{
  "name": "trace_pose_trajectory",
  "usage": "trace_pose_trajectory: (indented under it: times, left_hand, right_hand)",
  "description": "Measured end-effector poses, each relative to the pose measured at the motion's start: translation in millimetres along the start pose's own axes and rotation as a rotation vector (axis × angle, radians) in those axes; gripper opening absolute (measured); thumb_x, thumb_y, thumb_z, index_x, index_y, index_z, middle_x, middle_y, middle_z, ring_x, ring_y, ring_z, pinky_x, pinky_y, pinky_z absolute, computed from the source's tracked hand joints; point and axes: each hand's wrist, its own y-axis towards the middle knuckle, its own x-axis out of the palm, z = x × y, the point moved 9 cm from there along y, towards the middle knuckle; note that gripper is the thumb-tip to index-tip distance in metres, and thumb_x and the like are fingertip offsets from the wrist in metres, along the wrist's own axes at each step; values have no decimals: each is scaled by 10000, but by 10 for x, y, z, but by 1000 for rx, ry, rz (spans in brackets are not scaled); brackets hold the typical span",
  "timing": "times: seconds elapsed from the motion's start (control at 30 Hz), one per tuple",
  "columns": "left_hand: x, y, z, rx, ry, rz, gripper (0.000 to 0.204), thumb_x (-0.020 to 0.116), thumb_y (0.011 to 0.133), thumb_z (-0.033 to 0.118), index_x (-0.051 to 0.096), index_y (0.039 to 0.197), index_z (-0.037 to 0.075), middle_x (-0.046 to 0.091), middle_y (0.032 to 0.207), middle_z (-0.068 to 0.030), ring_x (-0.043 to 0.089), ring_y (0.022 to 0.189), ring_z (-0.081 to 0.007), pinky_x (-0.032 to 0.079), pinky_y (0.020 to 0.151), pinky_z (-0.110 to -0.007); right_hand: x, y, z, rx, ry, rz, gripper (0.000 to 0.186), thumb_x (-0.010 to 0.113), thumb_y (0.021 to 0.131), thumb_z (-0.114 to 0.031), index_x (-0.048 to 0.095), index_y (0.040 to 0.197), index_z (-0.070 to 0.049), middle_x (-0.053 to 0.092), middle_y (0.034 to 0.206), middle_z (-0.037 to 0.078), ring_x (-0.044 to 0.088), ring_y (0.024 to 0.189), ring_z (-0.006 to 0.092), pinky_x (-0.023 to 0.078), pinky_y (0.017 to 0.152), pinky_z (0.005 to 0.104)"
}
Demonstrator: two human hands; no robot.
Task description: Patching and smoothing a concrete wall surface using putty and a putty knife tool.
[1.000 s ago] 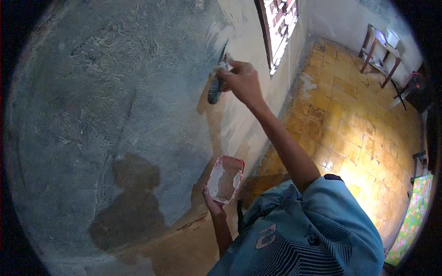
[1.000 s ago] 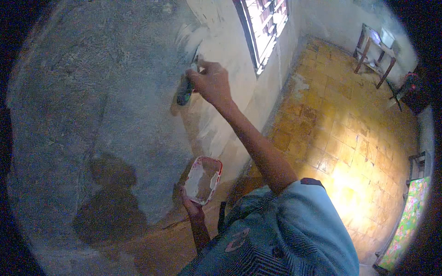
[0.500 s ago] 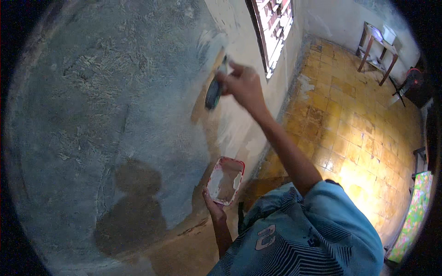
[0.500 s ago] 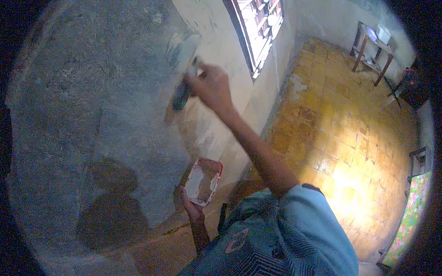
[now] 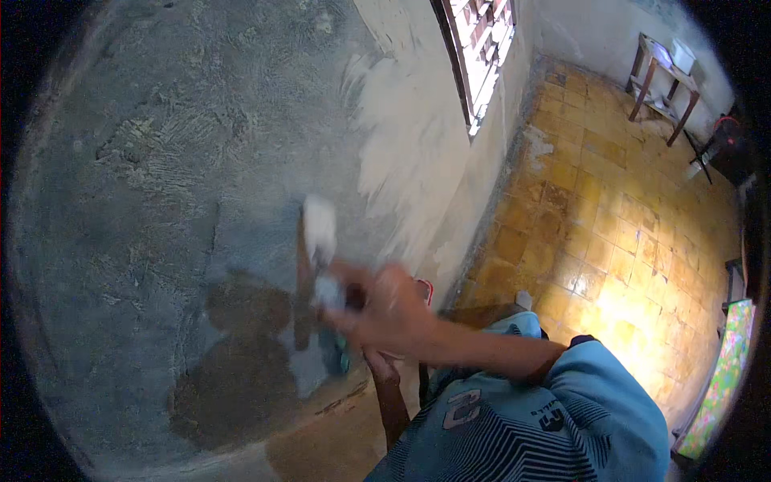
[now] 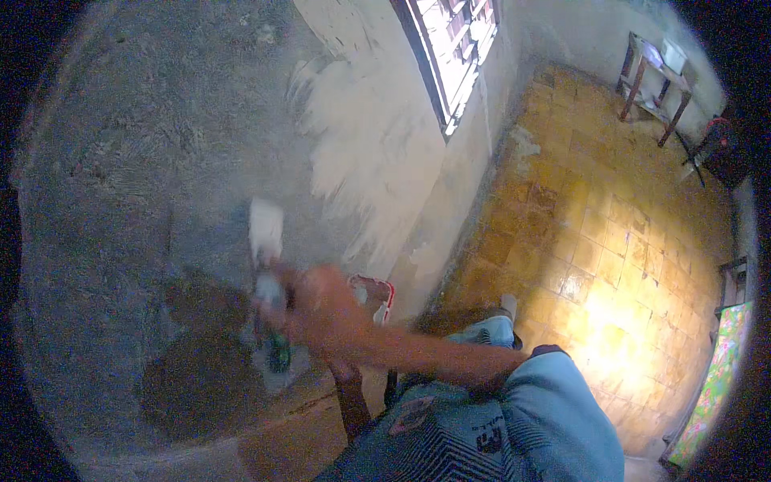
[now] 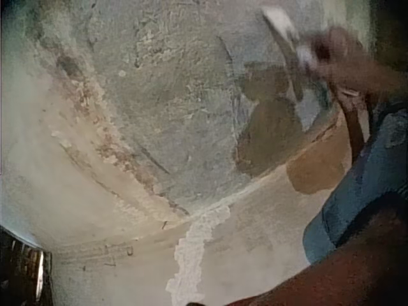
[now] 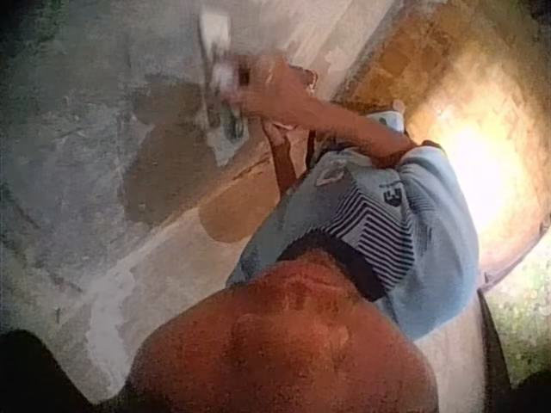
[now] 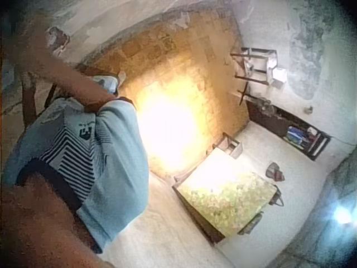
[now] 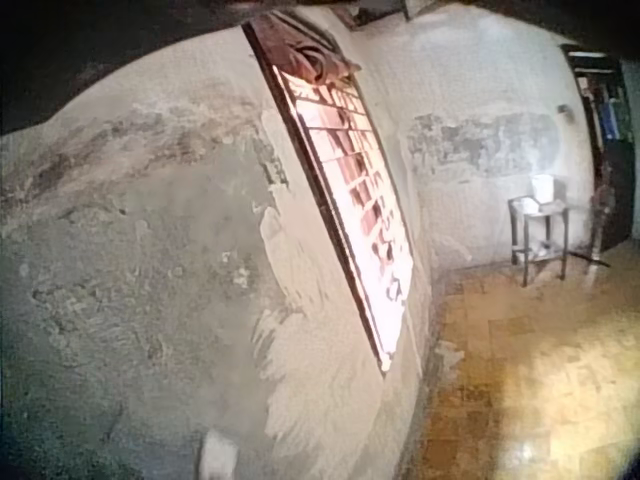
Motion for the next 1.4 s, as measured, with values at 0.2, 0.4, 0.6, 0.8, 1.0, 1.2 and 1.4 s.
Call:
trace_pose_trajectory:
  times: [0.2, 0.4, 0.6, 0.8, 1.0, 1.2, 1.4]
  left_hand:
    - [275, -55, 87, -94, 59, -33, 596, 473, 941, 520, 460, 1343, 81, 511, 1335, -115, 504, 1231, -293, 437, 983, -455]
    - [176, 13, -57, -123, 41, 2, 609, 450, 958, 504, 444, 1364, 50, 492, 1356, -115, 493, 1229, -290, 417, 1005, -430]
    - [297, 183, -207, -10, 89, -187, 599, 452, 968, 467, 424, 1387, 40, 486, 1349, -110, 491, 1220, -276, 414, 998, -422]
    - [788, 390, -168, -56, -1, -259, 541, 457, 982, 414, 429, 1377, 46, 500, 1273, -96, 505, 1178, -235, 424, 966, -395]
    - [1376, 352, 240, 3, -12, -323, 331, 470, 991, 366, 483, 1126, 64, 496, 1093, -54, 502, 1093, -185, 387, 967, -356]
    - [1779, 348, 315, 77, -8, -380, 312, 497, 985, 360, 514, 1069, 60, 506, 1041, -32, 486, 1010, -147, 367, 950, -315]
    - [1998, 236, 379, 161, 23, -314, 369, 510, 972, 415, 514, 1082, 63, 511, 1038, -27, 483, 997, -137, 376, 935, -312]
  right_hand:
    - [-1477, 1234, 672, -40, 12, 476, 330, 673, 826, -301, 701, 767, 23, 670, 597, 113, 683, 556, 169, 553, 573, 314]
    - [-519, 888, 606, 23, -170, 300, 283, 716, 804, -256, 663, 754, 17, 566, 528, 50, 522, 498, 83, 443, 477, 300]
    - [273, -418, 372, 87, 128, -239, 301, 675, 834, -222, 670, 1013, 20, 641, 699, 35, 585, 605, 117, 487, 559, 299]
    - [-765, -775, 1078, 702, 904, -385, 543, 568, 873, -266, 484, 1333, 10, 660, 885, 134, 651, 701, 190, 551, 566, 300]
    - [-1299, -1139, 1368, 801, 731, -197, 530, 573, 881, -230, 475, 1349, -2, 652, 855, 108, 636, 660, 172, 546, 596, 286]
    - [-1750, -930, 903, 270, -600, -163, 318, 530, 920, -67, 603, 1228, -105, 599, 871, 131, 605, 676, 257, 496, 601, 352]
    - [-1856, -941, 676, 101, -1087, -211, 397, 520, 881, -26, 579, 1240, -184, 552, 893, 137, 629, 734, 296, 530, 602, 394]
